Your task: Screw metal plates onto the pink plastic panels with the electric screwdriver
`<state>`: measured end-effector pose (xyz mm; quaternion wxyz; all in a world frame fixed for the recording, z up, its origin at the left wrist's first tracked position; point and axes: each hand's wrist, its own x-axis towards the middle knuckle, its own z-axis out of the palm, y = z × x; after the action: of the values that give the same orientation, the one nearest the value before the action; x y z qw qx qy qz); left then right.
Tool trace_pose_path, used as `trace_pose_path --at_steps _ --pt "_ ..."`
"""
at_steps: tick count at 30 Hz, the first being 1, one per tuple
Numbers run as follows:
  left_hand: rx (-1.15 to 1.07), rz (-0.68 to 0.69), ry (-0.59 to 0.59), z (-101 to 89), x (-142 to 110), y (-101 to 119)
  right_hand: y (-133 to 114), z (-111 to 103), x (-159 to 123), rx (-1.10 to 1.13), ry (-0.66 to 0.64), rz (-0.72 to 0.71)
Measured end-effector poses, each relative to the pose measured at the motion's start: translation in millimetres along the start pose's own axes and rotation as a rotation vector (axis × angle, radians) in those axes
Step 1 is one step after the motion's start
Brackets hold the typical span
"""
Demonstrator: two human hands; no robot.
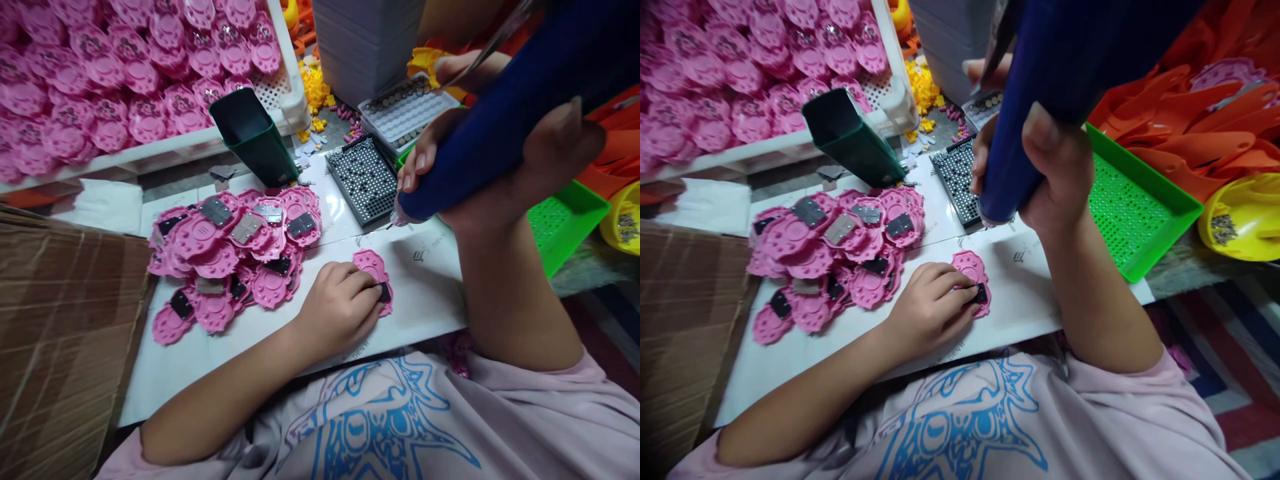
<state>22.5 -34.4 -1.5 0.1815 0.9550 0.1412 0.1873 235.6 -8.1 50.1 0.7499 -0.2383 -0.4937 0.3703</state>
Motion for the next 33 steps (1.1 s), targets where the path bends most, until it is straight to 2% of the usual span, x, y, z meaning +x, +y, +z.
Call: trace_pose_path --at_steps 5,10,17,21,26,33 --pt "0.001 -0.002 0.010 0.2 0 0 -2 3 0 0.002 0.048 0.027" --pt "0.004 -0.007 0.020 0.6 0 0 -2 3 -1 -0.029 0.037 0.047" --pt "0.035 -0.027 0.029 2.5 1 -1 -11 10 6 -0.099 0.162 0.056" --pt "0.072 0.010 0.046 3.1 4 -6 -12 10 22 -0.173 0.257 -0.020" --pt "0.105 0.001 0.029 3.0 5 -9 4 10 37 -0.205 0.341 0.015" --pt "0.091 -0.060 0.084 -2.3 -3 -13 30 3 33 -0.213 0.389 0.024"
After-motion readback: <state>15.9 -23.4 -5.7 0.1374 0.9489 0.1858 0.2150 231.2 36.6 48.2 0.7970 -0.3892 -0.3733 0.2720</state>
